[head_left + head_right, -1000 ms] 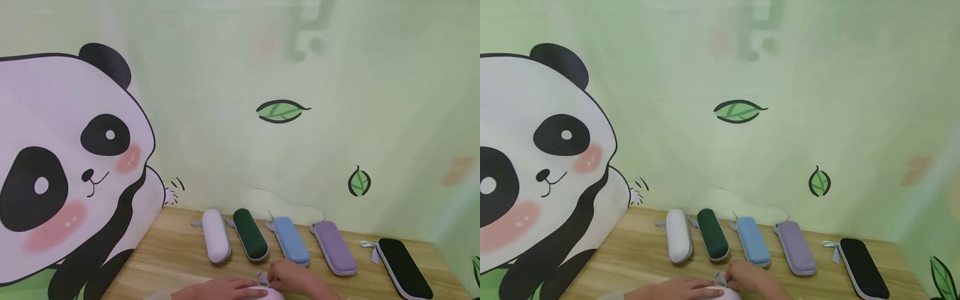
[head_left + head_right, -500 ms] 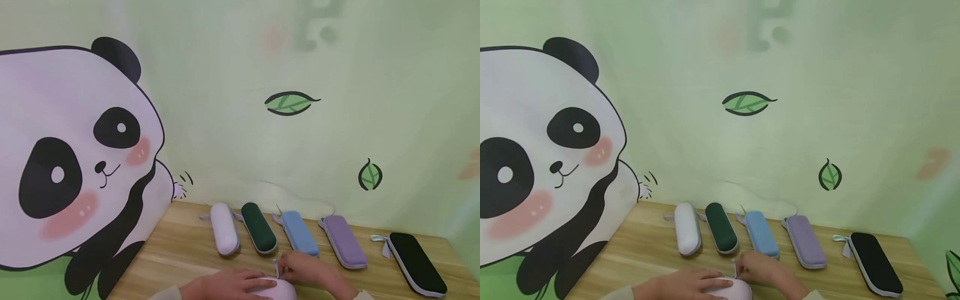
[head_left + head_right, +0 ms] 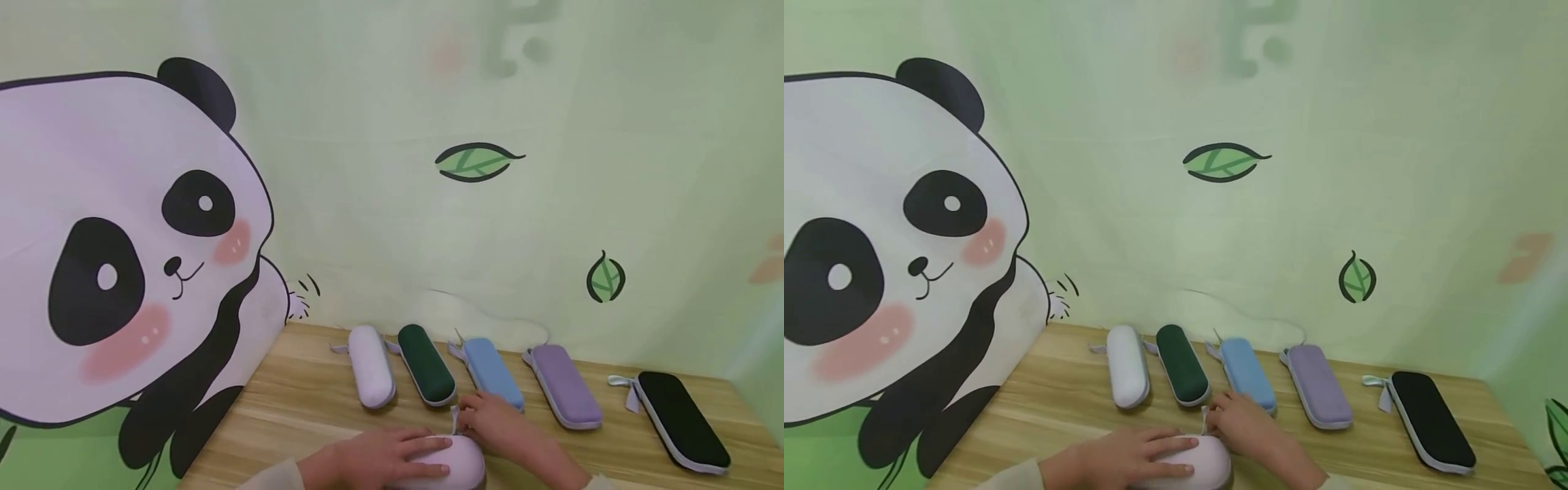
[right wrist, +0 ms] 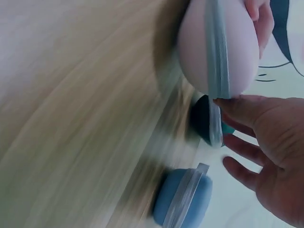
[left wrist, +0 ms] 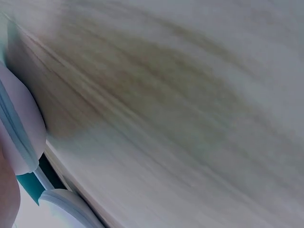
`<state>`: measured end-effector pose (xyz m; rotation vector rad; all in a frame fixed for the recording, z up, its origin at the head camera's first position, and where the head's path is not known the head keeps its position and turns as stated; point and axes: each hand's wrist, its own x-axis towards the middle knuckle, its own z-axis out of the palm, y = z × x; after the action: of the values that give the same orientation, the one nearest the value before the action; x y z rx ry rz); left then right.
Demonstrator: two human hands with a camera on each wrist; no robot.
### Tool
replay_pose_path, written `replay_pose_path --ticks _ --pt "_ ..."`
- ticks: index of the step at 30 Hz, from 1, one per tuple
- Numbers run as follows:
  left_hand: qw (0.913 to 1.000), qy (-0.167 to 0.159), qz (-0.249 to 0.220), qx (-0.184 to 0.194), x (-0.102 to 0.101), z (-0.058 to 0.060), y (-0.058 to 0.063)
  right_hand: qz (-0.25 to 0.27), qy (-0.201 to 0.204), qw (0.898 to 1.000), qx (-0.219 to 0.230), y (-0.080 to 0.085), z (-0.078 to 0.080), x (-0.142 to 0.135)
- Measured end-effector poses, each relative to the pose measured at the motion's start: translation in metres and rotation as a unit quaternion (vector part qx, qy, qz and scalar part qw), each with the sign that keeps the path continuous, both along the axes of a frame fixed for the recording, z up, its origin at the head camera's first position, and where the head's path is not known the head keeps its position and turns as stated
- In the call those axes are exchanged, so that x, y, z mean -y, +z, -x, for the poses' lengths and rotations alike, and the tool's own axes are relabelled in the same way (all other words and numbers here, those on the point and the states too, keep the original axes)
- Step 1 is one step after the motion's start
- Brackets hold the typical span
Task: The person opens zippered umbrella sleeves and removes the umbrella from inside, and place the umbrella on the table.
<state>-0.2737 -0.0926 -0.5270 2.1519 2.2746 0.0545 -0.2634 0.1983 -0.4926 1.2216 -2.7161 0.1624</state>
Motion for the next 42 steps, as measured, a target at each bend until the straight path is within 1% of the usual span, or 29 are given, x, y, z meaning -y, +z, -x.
replay_pose_path --ticks 2,4,6,9,12,15,18,20,22,25,27,31,33,35,37,39,42 --pt "0.9998 0.009 -0.016 -0.010 0.001 0.000 -0.001 -0.005 -0.022 0.999 -0.025 0.001 -0.005 -0.004" --pt "0.9991 0.015 -0.032 -0.026 0.003 -0.001 -0.002 0.001 -0.035 0.998 -0.045 0.000 -0.008 -0.009" --pt "0.9981 0.019 -0.041 -0.040 0.004 0.000 -0.002 0.013 -0.039 0.997 -0.066 -0.004 -0.011 -0.014" --pt "0.9975 0.026 -0.048 -0.045 0.003 0.000 -0.001 0.033 -0.037 0.994 -0.095 -0.012 -0.014 -0.018" --pt "0.9960 0.047 -0.056 -0.051 0.002 -0.001 -0.001 0.045 -0.041 0.992 -0.115 -0.017 -0.016 -0.018" --pt "0.9929 0.079 -0.068 -0.058 0.001 -0.003 -0.001 0.061 -0.051 0.990 -0.113 -0.018 -0.019 -0.018" --pt "0.9889 0.114 -0.085 -0.044 -0.001 -0.006 -0.001 0.077 -0.057 0.989 -0.114 -0.020 -0.022 -0.014" --pt "0.9856 0.139 -0.091 -0.032 -0.004 -0.011 -0.001 0.081 -0.063 0.989 -0.104 -0.021 -0.025 -0.011" --pt "0.9817 0.164 -0.095 -0.019 -0.007 -0.016 -0.001 0.076 -0.066 0.990 -0.096 -0.021 -0.027 -0.007" --pt "0.9746 0.204 -0.093 -0.005 -0.013 -0.026 0.002 0.059 -0.069 0.991 -0.096 -0.021 -0.031 -0.001" --pt "0.9694 0.228 -0.091 -0.005 -0.016 -0.033 0.003 0.051 -0.065 0.990 -0.112 -0.020 -0.032 0.002" --pt "0.9590 0.270 -0.086 -0.007 -0.021 -0.045 0.003 0.049 -0.070 0.990 -0.112 -0.020 -0.033 0.006" --pt "0.9542 0.286 -0.088 -0.014 -0.023 -0.048 0.000 0.054 -0.074 0.990 -0.104 -0.023 -0.033 0.007" --pt "0.9509 0.295 -0.091 -0.017 -0.026 -0.049 -0.001 0.059 -0.073 0.990 -0.109 -0.024 -0.035 0.008" --pt "0.9483 0.302 -0.096 -0.017 -0.028 -0.048 -0.001 0.063 -0.062 0.990 -0.113 -0.024 -0.036 0.009" --pt "0.9464 0.308 -0.097 -0.003 -0.030 -0.047 0.000 0.062 -0.049 0.989 -0.122 -0.024 -0.038 0.011" --pt "0.9457 0.311 -0.093 0.021 -0.032 -0.051 0.001 0.059 -0.040 0.991 -0.110 -0.026 -0.043 0.013"
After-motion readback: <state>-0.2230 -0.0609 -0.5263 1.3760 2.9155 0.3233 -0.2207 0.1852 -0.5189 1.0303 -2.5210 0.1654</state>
